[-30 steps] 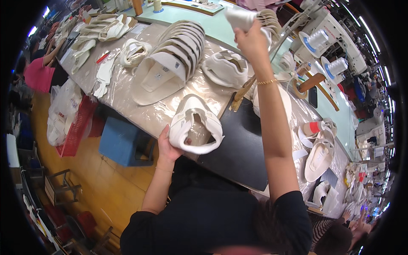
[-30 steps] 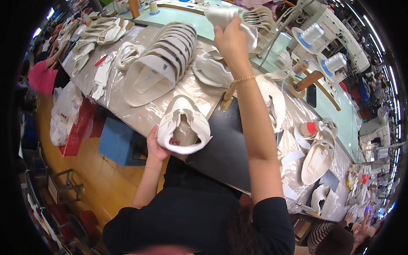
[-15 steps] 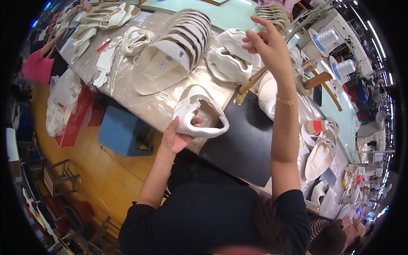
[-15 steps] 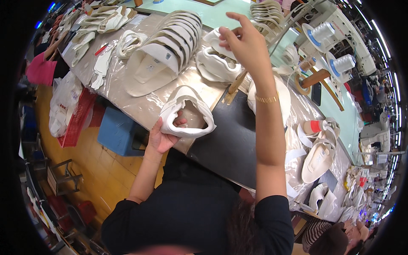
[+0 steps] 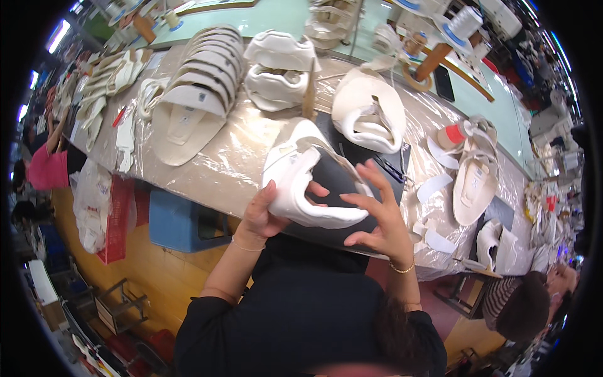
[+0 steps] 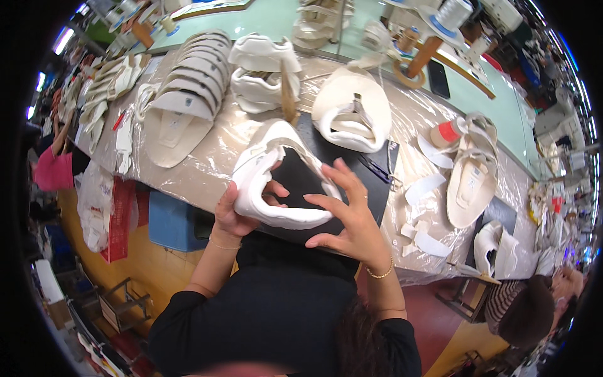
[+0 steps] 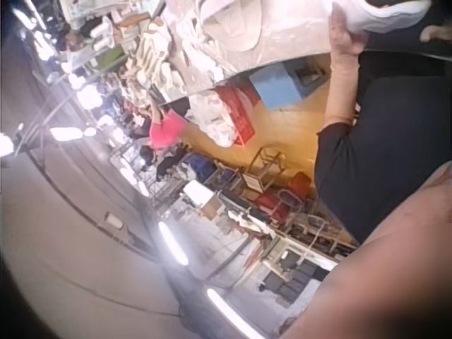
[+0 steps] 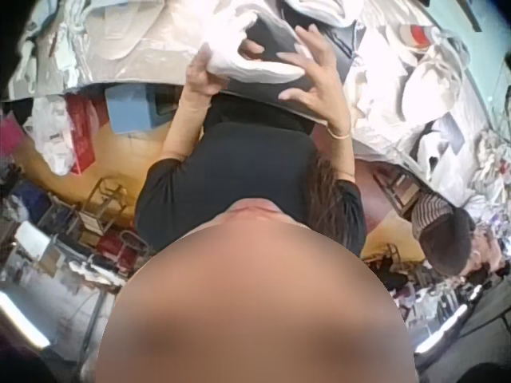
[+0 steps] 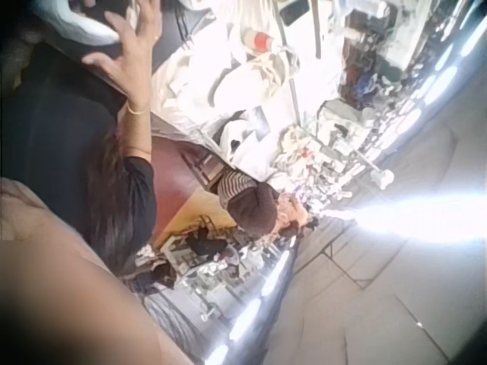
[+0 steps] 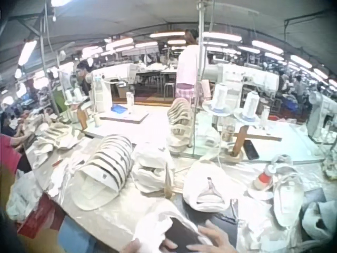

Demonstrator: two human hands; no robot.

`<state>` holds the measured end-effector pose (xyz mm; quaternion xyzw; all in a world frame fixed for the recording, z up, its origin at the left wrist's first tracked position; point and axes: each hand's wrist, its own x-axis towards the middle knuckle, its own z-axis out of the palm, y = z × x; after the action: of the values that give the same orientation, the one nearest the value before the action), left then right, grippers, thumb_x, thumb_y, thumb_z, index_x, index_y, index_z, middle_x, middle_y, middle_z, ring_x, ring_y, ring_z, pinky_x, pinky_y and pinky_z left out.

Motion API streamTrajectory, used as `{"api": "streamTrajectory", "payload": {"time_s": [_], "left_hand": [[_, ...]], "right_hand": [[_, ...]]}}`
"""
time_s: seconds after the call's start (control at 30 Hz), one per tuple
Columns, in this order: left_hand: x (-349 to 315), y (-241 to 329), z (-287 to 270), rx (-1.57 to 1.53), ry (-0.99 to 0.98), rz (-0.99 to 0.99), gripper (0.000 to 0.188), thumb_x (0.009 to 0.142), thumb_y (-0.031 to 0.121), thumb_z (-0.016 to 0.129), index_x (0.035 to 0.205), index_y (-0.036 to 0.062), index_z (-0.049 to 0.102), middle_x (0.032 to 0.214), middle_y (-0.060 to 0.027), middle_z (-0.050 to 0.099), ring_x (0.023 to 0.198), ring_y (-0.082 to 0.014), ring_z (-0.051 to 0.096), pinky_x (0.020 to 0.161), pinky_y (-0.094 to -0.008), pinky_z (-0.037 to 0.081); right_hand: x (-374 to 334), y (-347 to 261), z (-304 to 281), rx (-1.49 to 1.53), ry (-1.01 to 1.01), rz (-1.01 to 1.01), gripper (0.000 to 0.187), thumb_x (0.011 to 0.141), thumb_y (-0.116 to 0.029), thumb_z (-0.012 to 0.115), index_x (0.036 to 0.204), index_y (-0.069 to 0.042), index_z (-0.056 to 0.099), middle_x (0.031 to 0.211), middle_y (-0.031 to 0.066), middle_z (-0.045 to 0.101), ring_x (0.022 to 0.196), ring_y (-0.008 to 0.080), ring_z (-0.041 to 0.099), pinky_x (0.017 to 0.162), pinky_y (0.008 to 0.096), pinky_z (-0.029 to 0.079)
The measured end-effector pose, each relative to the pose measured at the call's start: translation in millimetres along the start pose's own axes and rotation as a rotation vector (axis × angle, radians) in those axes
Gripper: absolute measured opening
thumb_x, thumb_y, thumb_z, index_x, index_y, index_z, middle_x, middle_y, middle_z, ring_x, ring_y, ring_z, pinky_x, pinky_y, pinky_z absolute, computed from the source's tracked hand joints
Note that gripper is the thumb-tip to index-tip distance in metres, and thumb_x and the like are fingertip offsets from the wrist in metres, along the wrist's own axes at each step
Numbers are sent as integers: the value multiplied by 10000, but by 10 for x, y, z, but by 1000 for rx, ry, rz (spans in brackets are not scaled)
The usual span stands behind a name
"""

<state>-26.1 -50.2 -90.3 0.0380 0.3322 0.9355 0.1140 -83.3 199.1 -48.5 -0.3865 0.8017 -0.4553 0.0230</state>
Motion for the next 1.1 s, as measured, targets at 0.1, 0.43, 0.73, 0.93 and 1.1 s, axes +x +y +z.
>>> {"api": "streamTrajectory", "payload": {"time_s": [0.1,0.43,0.73,0.93,1.1], "left_hand": [[179,-166,175,-115,-15,-28,929,957,632,490,1504,-78,248,1206,-258,618,1063,-316,679,943,-419,555],[210,-404,368,-342,106,-172,894,944,559,576,1515,-51,258,1535,-176,397,1330,-332,506,1122,-508,416],[110,-267,552,-159,165,-201,767,955,321,644,1527,1,247,1529,-152,408,1367,-316,469,1138,-505,403],[78,-260,584,-192,138,-197,656,996,241,576,1512,-12,260,1481,-184,445,1360,-319,478,1123,-502,421],[38,-263,597,-140,2,-145,501,1023,140,549,1462,-13,364,1421,-149,519,1295,-259,544,1082,-440,466]], "right_hand": [[-223,37,-76,-23,128,20,529,670,-367,890,1075,-70,723,1453,161,492,1420,416,376,1127,488,353],[-428,117,-117,292,215,142,394,708,-223,884,941,36,700,1397,186,514,1395,392,434,1118,470,381],[-392,114,-84,336,232,131,406,724,-224,876,983,31,695,1402,184,504,1395,389,431,1115,466,375],[-392,58,-92,458,282,229,495,795,-305,824,1093,59,672,1389,165,507,1361,335,464,1107,412,369],[-386,72,-48,573,343,290,612,896,-420,726,1219,88,613,1350,131,524,1251,239,513,1055,339,387]]}}
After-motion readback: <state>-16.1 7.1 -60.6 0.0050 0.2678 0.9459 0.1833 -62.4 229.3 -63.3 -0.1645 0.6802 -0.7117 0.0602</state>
